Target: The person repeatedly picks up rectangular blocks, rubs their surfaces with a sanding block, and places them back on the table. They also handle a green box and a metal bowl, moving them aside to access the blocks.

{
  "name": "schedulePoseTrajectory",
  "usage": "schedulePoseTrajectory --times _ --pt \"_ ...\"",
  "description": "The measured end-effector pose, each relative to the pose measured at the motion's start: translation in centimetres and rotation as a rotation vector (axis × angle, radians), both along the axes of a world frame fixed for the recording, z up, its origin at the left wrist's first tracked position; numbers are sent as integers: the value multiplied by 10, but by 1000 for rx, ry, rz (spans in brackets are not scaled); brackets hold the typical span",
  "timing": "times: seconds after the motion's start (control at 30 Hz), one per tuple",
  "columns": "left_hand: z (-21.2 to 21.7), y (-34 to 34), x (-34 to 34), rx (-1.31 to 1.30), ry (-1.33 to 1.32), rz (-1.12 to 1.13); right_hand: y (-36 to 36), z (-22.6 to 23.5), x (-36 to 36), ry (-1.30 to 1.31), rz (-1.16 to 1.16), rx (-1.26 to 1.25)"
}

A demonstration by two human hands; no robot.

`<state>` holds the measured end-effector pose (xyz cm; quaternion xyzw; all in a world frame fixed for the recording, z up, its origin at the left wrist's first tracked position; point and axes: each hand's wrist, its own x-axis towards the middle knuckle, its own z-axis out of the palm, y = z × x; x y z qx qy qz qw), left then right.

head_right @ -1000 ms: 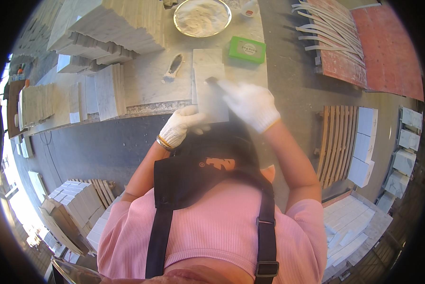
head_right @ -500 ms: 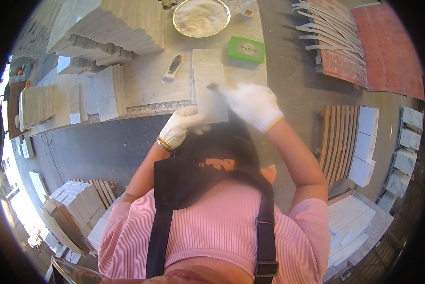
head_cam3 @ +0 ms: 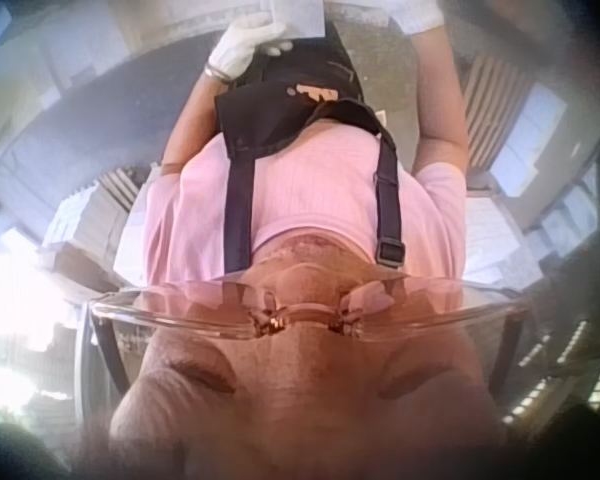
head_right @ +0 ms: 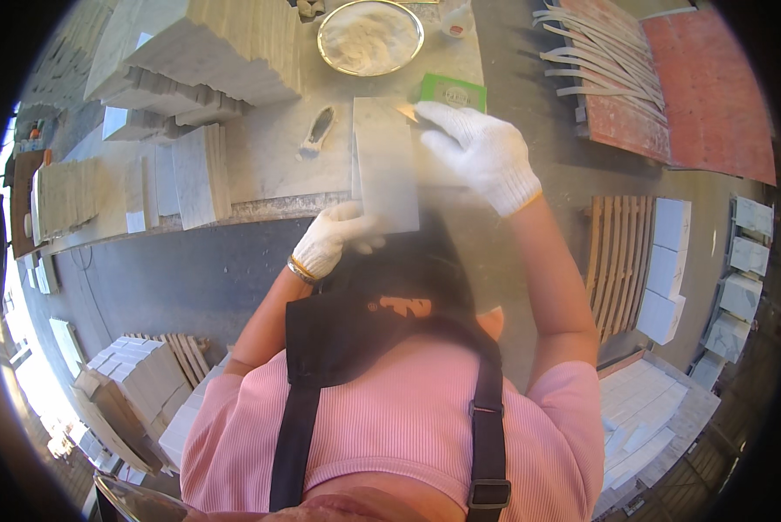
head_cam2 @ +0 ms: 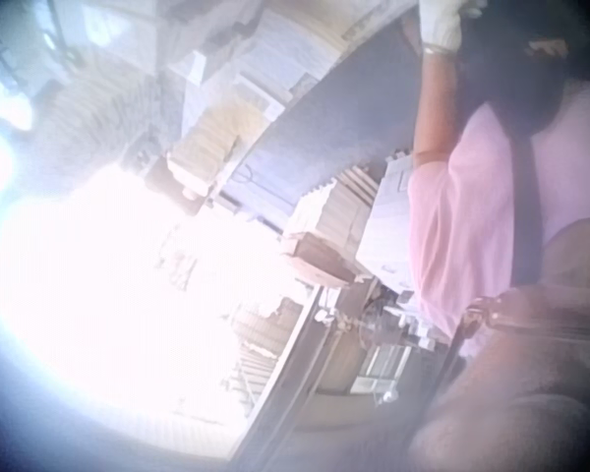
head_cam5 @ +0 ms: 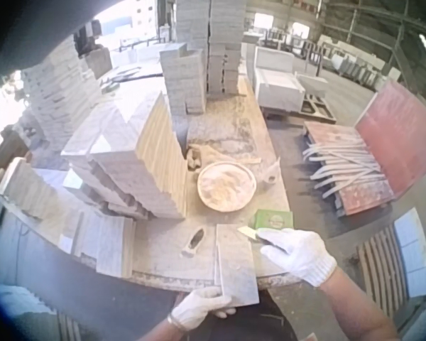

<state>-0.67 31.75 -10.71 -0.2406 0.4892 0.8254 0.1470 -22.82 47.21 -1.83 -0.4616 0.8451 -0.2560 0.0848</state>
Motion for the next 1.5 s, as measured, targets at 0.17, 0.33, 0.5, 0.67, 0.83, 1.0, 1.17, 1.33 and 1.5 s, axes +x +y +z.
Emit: schedulePoseTrajectory --times 0.17,0.33,0.5,0.67,0.83,1.0,1.17,1.33,1.5 --pt "-1 1 2 25 -26 11 -59 -9 -39 -55 -109 -43" --pt "0 -2 1 -18 -28 -27 -108 -13 -44 12 -61 65" --pt "-7 -6 1 -99 5 -106 -88 -7 -49 -163 -197 -2" --pt "-17 -7 4 -103 159 -129 -48 -16 -111 -249 -597 -78" --pt "-21 -6 5 -68 136 -95 -63 -71 -168 -34 -543 -271" --pt "-13 -4 2 -141 38 -51 -75 -80 -172 -606 -400 -462" --pt "-6 0 2 -7 -13 -2 -32 -28 -123 -616 -201 -473" --pt "-3 -2 0 -18 -24 -7 18 -11 -29 -913 -107 -422" --pt "1 0 1 -11 8 9 33 -27 15 -871 -152 -111"
